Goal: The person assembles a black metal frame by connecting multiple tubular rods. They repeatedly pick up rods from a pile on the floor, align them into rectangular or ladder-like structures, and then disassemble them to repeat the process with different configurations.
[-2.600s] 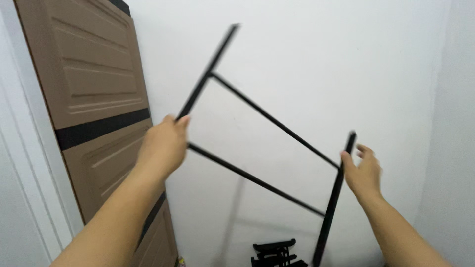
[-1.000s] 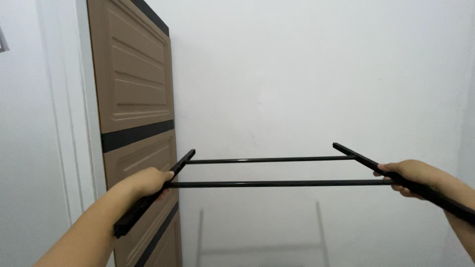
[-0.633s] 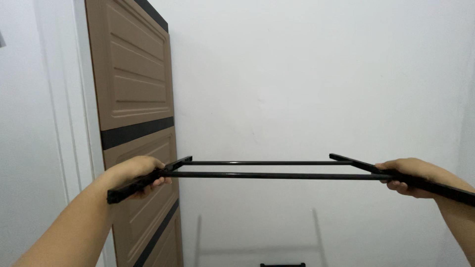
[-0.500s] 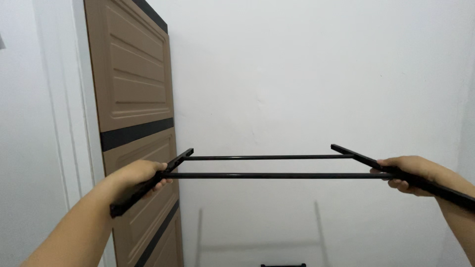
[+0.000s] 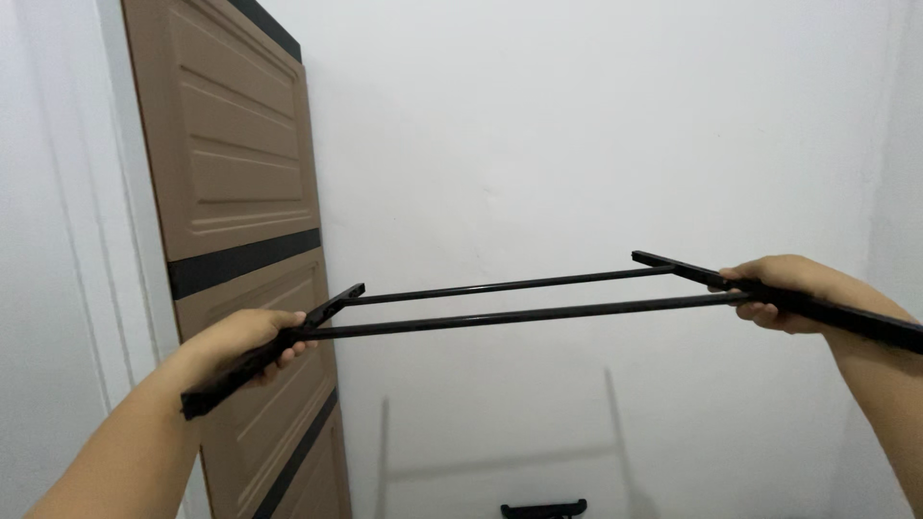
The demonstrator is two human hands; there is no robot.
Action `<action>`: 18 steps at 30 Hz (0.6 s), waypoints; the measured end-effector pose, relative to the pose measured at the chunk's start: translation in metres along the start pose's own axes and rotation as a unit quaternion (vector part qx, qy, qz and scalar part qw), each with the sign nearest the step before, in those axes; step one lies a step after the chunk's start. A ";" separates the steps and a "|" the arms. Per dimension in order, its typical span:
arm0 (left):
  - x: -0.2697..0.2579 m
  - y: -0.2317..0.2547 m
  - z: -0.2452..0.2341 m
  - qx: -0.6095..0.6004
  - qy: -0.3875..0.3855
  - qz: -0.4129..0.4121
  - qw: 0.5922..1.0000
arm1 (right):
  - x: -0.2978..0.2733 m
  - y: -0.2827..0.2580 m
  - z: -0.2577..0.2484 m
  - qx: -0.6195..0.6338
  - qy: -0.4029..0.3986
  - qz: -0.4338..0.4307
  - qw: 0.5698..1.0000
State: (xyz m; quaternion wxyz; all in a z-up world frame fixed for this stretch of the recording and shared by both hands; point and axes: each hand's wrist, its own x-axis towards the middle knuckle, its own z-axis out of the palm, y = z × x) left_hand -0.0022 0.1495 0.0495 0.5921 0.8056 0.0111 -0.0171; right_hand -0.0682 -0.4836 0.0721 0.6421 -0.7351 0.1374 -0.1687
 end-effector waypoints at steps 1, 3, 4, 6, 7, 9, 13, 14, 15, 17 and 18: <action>0.001 0.000 0.001 -0.006 0.008 0.003 1.000 | 0.000 -0.001 -0.001 0.005 -0.004 0.006 1.000; 0.002 -0.001 0.003 -0.017 0.024 0.009 1.000 | -0.001 -0.004 -0.001 0.006 0.014 0.009 1.000; 0.003 -0.001 0.005 -0.023 0.037 0.014 0.999 | -0.003 -0.005 0.000 0.006 0.024 0.010 1.000; 0.002 0.000 0.007 -0.034 0.063 0.023 0.997 | -0.006 -0.008 0.001 0.010 0.018 0.025 0.999; 0.000 0.002 0.009 -0.060 0.068 0.035 0.995 | -0.006 -0.008 0.002 0.011 0.013 0.034 0.999; -0.005 0.010 0.011 -0.112 0.077 0.058 0.989 | -0.005 -0.002 0.006 -0.002 0.039 -0.011 0.999; -0.021 0.039 0.009 -0.235 0.084 0.065 0.966 | -0.002 0.011 0.011 0.078 0.024 -0.057 0.995; -0.026 0.047 0.008 -0.236 0.086 0.064 0.966 | 0.001 0.015 0.012 0.083 0.022 -0.040 0.996; -0.032 0.054 0.009 -0.237 0.089 0.064 0.965 | 0.003 0.021 0.012 0.089 0.020 -0.023 0.996; -0.044 0.062 0.014 -0.240 0.095 0.060 0.964 | 0.006 0.033 0.012 0.096 0.010 -0.009 0.995; -0.050 0.066 0.017 -0.242 0.099 0.058 0.963 | 0.006 0.038 0.012 0.099 0.002 -0.011 0.995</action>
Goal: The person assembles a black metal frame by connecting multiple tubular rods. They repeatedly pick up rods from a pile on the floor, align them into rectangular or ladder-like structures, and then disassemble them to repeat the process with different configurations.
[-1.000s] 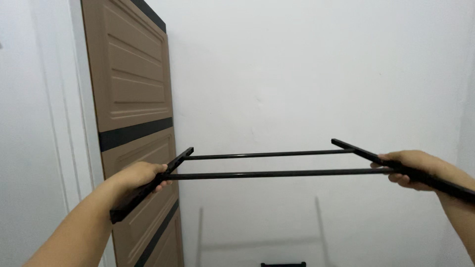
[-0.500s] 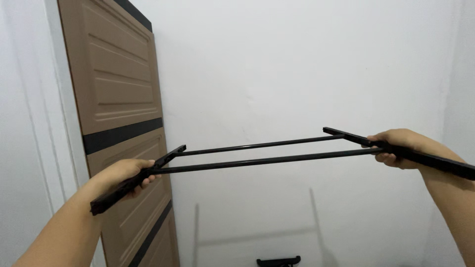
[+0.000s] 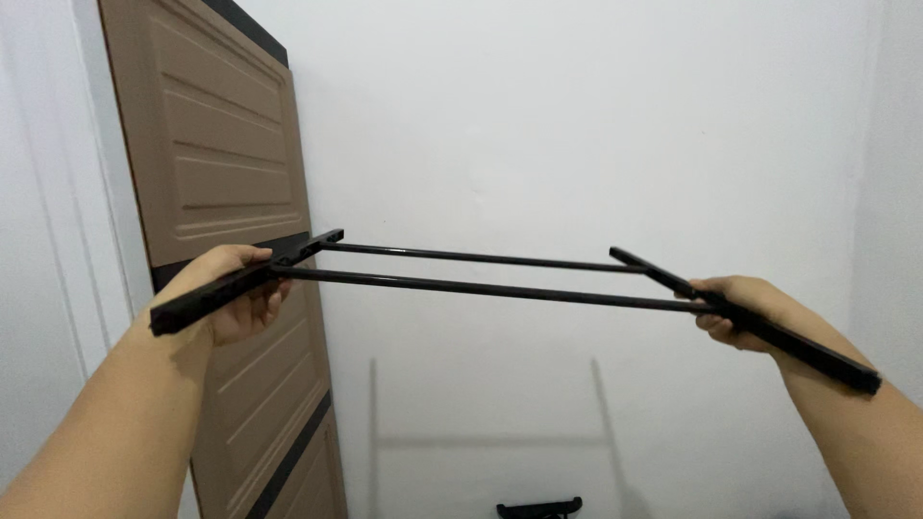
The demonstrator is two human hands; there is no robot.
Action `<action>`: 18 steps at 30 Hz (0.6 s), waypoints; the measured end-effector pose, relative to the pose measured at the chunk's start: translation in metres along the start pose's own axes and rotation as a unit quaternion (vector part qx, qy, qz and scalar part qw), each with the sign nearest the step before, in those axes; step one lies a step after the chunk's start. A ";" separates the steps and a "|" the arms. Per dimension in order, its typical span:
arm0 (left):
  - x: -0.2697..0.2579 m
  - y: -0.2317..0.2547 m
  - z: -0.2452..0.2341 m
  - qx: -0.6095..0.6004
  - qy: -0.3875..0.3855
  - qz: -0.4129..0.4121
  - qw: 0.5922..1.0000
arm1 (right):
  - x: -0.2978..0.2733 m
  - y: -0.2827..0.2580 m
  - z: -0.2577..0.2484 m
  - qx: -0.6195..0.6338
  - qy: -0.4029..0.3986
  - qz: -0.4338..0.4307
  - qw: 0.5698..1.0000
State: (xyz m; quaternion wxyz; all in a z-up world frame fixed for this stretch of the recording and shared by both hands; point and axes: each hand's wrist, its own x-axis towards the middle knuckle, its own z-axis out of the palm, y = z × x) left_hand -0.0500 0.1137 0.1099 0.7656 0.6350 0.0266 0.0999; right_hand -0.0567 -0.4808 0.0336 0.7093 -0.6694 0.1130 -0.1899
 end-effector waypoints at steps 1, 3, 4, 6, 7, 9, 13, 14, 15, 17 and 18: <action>-0.006 0.003 0.003 0.003 0.001 0.002 1.000 | 0.001 0.003 -0.001 0.002 -0.009 -0.001 1.000; -0.013 0.007 0.007 0.008 0.002 0.007 1.000 | 0.002 0.005 -0.004 -0.001 0.004 0.016 1.000; -0.014 0.007 0.009 0.010 0.003 0.007 1.000 | 0.002 0.005 -0.005 -0.002 0.011 0.024 1.000; -0.014 0.002 0.011 0.015 0.003 0.006 1.000 | 0.001 0.004 -0.008 -0.003 0.011 0.024 1.000; -0.014 0.000 0.011 0.022 0.000 0.010 1.000 | 0.000 0.002 -0.009 -0.003 0.010 0.024 1.000; -0.011 -0.006 0.011 0.036 -0.007 0.019 0.999 | -0.005 -0.003 -0.009 -0.005 0.037 0.018 0.999; 0.004 -0.019 0.006 0.027 -0.024 0.016 0.999 | -0.018 -0.012 -0.002 -0.002 0.047 0.011 0.999; 0.007 -0.021 0.005 0.021 -0.030 0.010 0.999 | -0.021 -0.012 0.000 0.012 0.053 0.000 0.999; 0.010 -0.024 0.003 0.015 -0.037 0.004 0.999 | -0.022 -0.013 0.002 0.026 0.060 -0.012 0.998; 0.009 -0.030 0.000 0.014 -0.058 0.012 0.998 | -0.023 -0.013 -0.001 0.047 0.052 -0.032 0.997; 0.007 -0.032 -0.001 0.014 -0.068 0.017 0.997 | -0.021 -0.013 -0.005 0.055 0.037 -0.040 0.997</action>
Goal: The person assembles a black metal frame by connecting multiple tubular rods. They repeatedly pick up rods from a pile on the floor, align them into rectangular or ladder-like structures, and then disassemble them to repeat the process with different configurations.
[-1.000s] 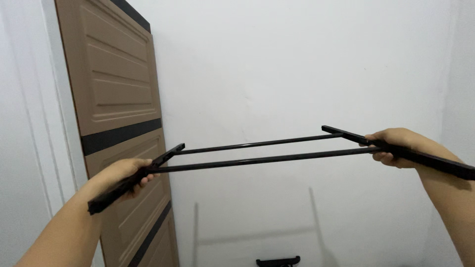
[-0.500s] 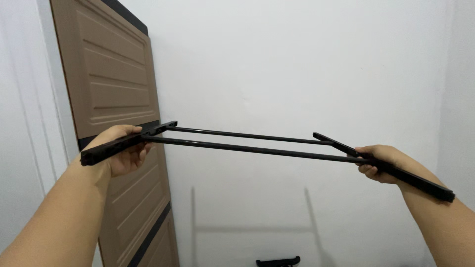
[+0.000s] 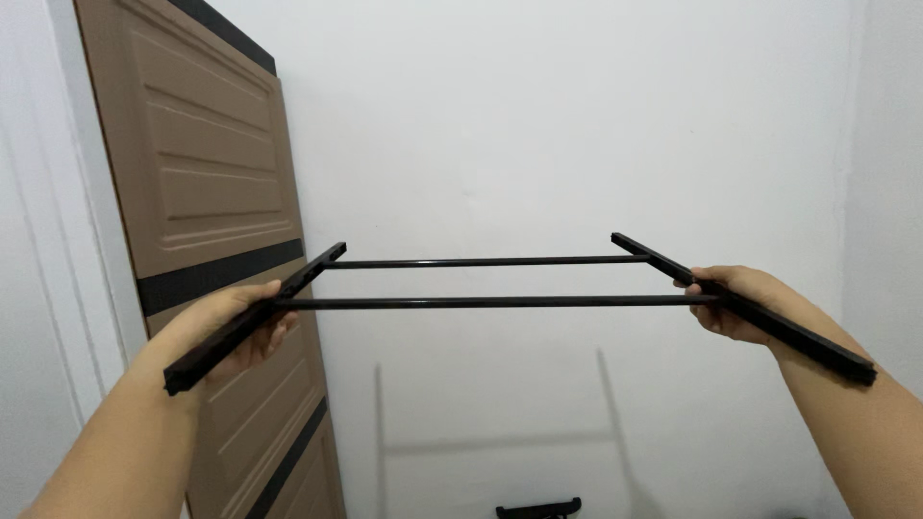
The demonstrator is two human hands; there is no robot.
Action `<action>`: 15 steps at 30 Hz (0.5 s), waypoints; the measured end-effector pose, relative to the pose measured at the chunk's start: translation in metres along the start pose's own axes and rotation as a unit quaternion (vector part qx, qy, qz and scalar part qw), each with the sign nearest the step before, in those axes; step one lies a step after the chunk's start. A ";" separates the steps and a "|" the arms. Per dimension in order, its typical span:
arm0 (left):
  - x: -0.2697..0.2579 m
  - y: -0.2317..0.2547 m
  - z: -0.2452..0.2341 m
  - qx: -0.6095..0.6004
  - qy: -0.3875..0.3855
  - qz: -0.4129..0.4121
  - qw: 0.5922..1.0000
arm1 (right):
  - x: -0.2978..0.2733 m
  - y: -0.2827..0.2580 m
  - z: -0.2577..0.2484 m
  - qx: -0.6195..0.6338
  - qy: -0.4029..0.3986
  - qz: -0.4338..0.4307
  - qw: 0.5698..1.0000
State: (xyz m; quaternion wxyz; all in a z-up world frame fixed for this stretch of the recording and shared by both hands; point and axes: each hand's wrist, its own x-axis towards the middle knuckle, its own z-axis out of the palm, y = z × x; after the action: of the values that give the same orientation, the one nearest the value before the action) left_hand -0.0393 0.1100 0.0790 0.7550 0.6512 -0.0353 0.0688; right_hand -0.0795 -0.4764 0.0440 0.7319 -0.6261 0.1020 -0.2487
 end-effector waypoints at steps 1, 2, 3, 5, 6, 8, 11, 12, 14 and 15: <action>0.000 -0.001 0.001 0.009 0.002 0.004 1.000 | 0.001 0.001 -0.001 0.007 -0.014 -0.006 1.000; 0.001 -0.002 0.004 0.019 0.004 0.009 1.000 | 0.002 0.002 -0.002 -0.009 -0.026 -0.021 0.999; 0.001 -0.002 0.006 0.028 0.006 0.012 1.000 | 0.003 0.003 -0.003 -0.026 -0.038 -0.035 0.998; -0.002 -0.003 0.011 0.014 0.041 0.003 0.999 | 0.003 0.003 -0.003 -0.028 -0.038 -0.036 0.998; -0.004 -0.004 0.013 0.007 0.059 -0.001 0.998 | 0.002 0.002 -0.002 -0.013 -0.026 -0.024 0.999; -0.005 -0.005 0.013 0.007 0.022 0.007 1.000 | 0.000 0.000 0.000 0.015 -0.019 -0.012 1.000; -0.003 -0.007 0.012 0.010 0.000 0.001 1.000 | -0.001 0.001 -0.001 0.044 -0.029 -0.007 0.999; -0.002 -0.008 0.011 0.012 -0.001 -0.003 1.000 | 0.000 0.002 -0.002 0.049 -0.030 -0.005 0.998; 0.003 -0.010 0.011 0.016 -0.012 0.003 1.000 | 0.002 0.005 -0.006 0.060 -0.038 -0.004 0.998; 0.006 -0.012 0.011 0.018 -0.018 0.007 1.000 | 0.003 0.006 -0.008 0.065 -0.045 -0.006 0.997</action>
State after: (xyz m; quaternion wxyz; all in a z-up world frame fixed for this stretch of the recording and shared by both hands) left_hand -0.0315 0.0981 0.0694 0.7419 0.6655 -0.0518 0.0628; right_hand -0.0794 -0.4844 0.0369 0.7733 -0.5884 0.0492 -0.2310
